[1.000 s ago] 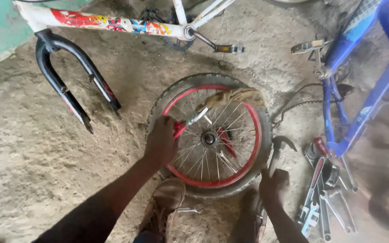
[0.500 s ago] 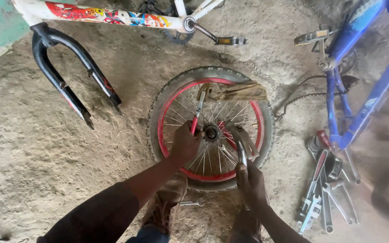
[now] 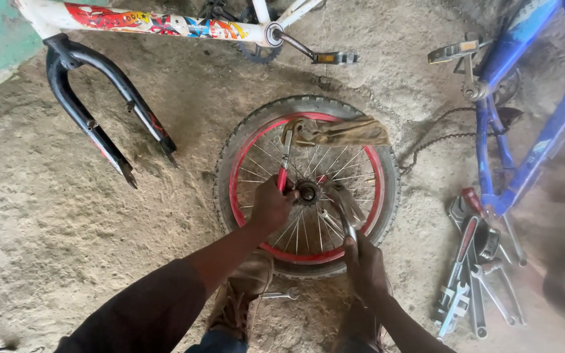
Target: Repairing or disassembling a bicycle wheel hub using pliers and a hammer while sitting on the floor.
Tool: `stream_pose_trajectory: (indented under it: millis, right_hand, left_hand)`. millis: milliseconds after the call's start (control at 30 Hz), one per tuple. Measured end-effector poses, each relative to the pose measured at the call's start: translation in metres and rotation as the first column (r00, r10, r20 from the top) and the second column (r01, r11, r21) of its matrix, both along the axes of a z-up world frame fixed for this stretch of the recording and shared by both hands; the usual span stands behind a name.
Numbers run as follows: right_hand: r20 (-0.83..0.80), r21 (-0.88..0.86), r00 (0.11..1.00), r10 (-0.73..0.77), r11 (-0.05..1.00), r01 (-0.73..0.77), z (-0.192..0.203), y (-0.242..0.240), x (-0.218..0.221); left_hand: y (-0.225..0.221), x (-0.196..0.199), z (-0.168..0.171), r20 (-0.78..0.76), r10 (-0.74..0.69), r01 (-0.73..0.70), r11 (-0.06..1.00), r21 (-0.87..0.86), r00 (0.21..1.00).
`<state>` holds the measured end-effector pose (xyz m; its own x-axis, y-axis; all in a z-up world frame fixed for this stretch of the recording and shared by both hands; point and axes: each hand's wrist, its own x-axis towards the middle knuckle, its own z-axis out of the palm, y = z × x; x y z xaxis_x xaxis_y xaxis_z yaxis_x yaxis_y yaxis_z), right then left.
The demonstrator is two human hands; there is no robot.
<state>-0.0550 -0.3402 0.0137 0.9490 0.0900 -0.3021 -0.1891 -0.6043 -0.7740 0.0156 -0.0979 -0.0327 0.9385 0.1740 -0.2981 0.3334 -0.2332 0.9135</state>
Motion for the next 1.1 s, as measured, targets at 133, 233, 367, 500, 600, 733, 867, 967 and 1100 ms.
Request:
stream_pose_trajectory:
  millis: [133, 233, 367, 500, 600, 733, 867, 967, 1100]
  right_hand:
    - [-0.120, -0.129, 0.991, 0.067, 0.988, -0.082, 0.013, -0.001, 0.012]
    - [-0.166, -0.017, 0.985, 0.041, 0.999, -0.045, 0.022, 0.000, 0.016]
    - [-0.208, 0.149, 0.970, -0.128, 0.976, 0.161, 0.013, -0.022, 0.015]
    - [-0.256, 0.107, 0.943, -0.211, 0.964, 0.245, 0.023, -0.026, 0.023]
    - [-0.261, 0.105, 0.932, -0.252, 0.952, 0.287, 0.017, -0.032, 0.022]
    - [-0.222, 0.164, 0.949, -0.223, 0.951, 0.262, 0.016, -0.032, 0.022]
    - [-0.275, 0.143, 0.939, -0.207, 0.957, 0.253, 0.012, -0.032, 0.022]
    - [-0.222, 0.146, 0.959, -0.176, 0.967, 0.211, 0.011, -0.030, 0.019]
    - [-0.249, 0.103, 0.951, -0.185, 0.971, 0.216, 0.029, -0.021, 0.026]
  left_hand:
    - [0.000, 0.002, -0.002, -0.034, -0.029, 0.029, 1.000, 0.005, 0.999]
    - [0.018, 0.002, 0.021, 0.025, -0.048, 0.042, 0.979, 0.199, 0.999]
    - [0.072, -0.005, 0.058, -0.088, -0.251, 0.258, 0.807, 0.532, 0.964]
    - [0.095, -0.012, 0.075, -0.266, -0.366, 0.446, 0.607, 0.658, 0.892]
    - [0.096, -0.011, 0.073, -0.338, -0.365, 0.496, 0.577, 0.649, 0.868]
    - [0.094, -0.009, 0.064, -0.226, -0.435, 0.453, 0.537, 0.712, 0.871]
    - [0.092, -0.008, 0.071, -0.234, -0.456, 0.465, 0.498, 0.732, 0.858]
    - [0.091, -0.008, 0.069, -0.241, -0.478, 0.477, 0.469, 0.743, 0.845]
    - [0.093, 0.003, 0.074, -0.292, -0.498, 0.517, 0.407, 0.753, 0.817]
